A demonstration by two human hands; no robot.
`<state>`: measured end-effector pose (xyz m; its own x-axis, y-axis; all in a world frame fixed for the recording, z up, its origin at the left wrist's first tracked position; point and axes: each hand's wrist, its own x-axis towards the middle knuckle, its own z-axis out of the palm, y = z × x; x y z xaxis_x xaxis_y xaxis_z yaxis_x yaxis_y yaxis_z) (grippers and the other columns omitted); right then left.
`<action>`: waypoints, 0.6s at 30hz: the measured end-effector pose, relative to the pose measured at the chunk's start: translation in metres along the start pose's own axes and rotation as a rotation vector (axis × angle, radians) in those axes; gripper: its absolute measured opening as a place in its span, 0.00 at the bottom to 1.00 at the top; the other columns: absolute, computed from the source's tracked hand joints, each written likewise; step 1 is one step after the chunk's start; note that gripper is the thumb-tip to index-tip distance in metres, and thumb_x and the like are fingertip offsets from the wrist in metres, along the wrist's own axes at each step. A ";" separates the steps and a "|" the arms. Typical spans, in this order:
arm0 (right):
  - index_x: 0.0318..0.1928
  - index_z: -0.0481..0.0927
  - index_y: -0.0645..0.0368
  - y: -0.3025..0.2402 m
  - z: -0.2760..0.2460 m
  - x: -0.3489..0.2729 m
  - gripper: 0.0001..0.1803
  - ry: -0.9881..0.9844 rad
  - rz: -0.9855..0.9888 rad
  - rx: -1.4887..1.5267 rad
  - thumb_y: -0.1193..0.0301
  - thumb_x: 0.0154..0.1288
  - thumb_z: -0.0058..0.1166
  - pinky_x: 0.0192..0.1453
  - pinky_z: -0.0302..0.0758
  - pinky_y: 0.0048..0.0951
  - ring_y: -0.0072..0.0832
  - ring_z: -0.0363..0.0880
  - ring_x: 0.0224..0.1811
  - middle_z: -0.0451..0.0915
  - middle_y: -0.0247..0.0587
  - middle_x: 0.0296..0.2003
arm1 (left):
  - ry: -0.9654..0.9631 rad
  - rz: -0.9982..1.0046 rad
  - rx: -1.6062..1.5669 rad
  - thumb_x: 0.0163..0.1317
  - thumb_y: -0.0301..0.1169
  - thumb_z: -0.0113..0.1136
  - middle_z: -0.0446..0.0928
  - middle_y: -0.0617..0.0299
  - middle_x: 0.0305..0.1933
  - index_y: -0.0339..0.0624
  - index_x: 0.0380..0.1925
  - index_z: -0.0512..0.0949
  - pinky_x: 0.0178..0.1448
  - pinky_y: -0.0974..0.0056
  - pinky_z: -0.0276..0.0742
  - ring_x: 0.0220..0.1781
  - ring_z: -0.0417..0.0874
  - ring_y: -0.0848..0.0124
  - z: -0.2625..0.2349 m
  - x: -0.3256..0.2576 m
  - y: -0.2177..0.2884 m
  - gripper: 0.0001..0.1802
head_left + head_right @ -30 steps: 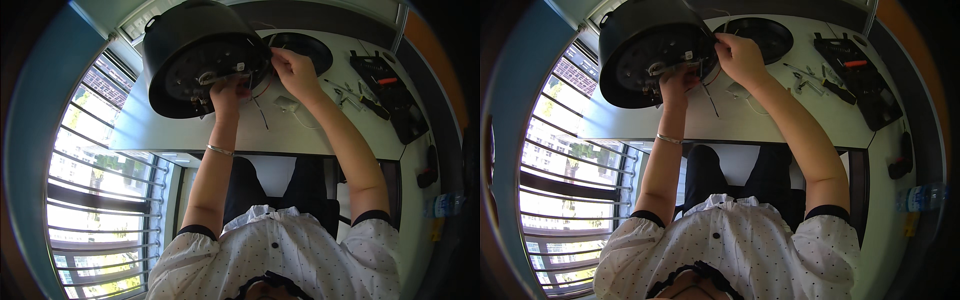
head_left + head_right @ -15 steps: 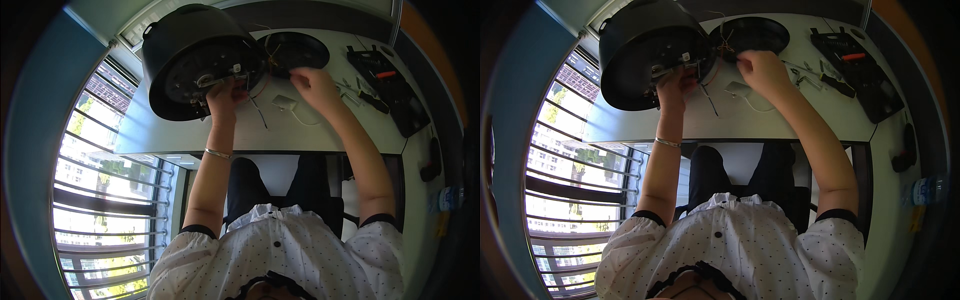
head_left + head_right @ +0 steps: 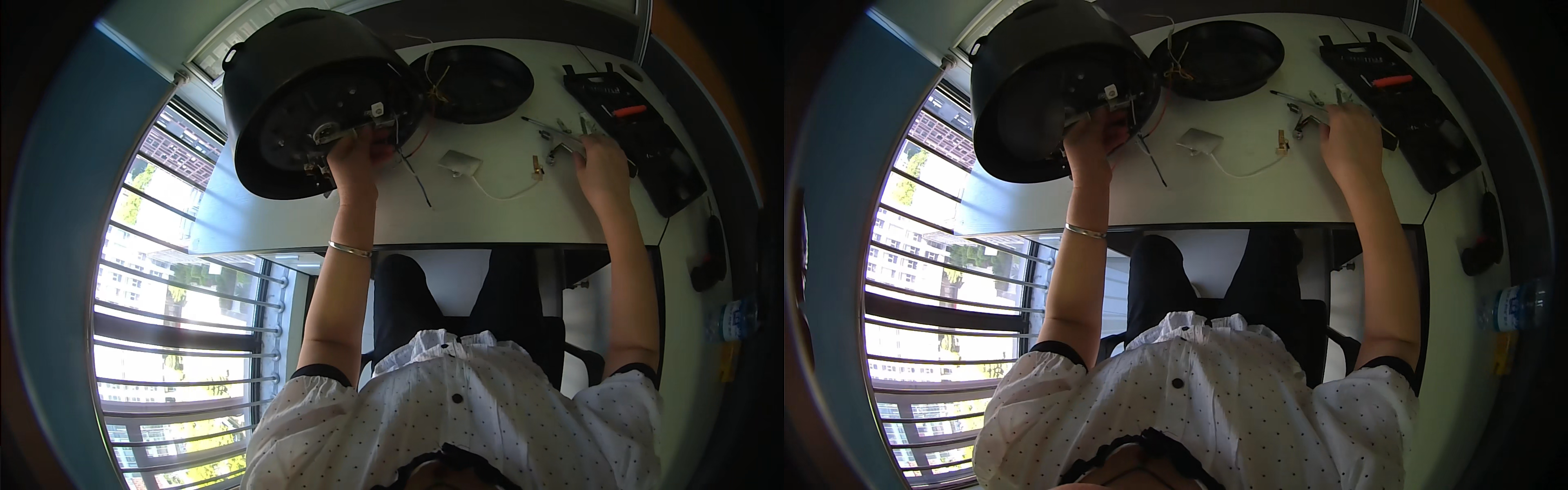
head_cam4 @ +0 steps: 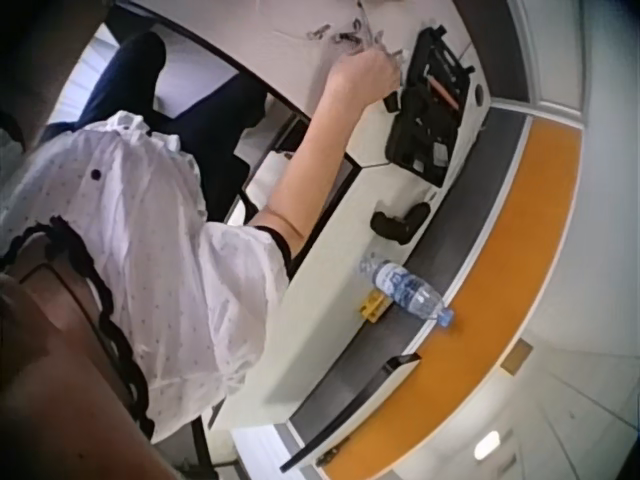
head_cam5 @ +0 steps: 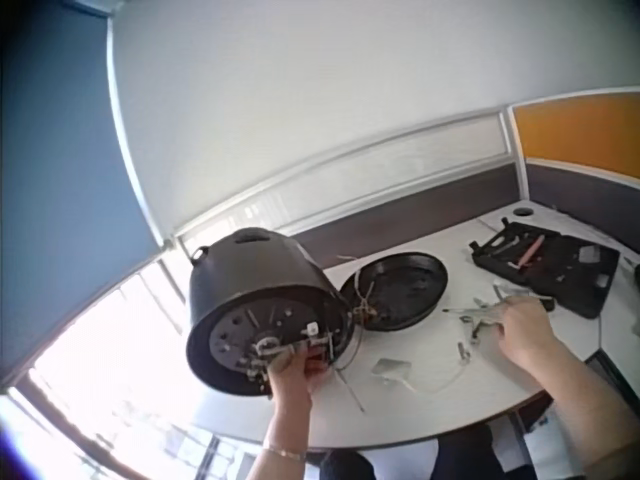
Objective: The person works on the internal wiring of a disassembled appliance, likely a fan or lamp, using a screwdriver to tighten connections and by hand to arrange wires. They repeatedly adjust and secure the electrical components within the housing.
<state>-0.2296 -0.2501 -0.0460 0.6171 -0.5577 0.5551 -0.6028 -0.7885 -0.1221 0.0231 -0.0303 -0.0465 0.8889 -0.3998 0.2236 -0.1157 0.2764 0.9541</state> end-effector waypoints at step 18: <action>0.45 0.75 0.65 -0.078 -0.015 -0.020 0.16 0.135 -0.280 0.655 0.77 0.54 0.58 0.52 0.72 0.37 0.41 0.76 0.47 0.77 0.49 0.44 | 0.020 0.040 0.153 0.65 0.30 0.51 0.80 0.52 0.37 0.30 0.41 0.77 0.32 0.72 0.77 0.27 0.79 0.74 0.014 -0.024 0.004 0.13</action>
<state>-0.2029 -0.1738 -0.0350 0.6108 -0.3090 0.7290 0.0213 -0.9139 -0.4053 -0.0046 -0.0322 -0.0451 0.8908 -0.3731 0.2593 -0.2158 0.1549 0.9641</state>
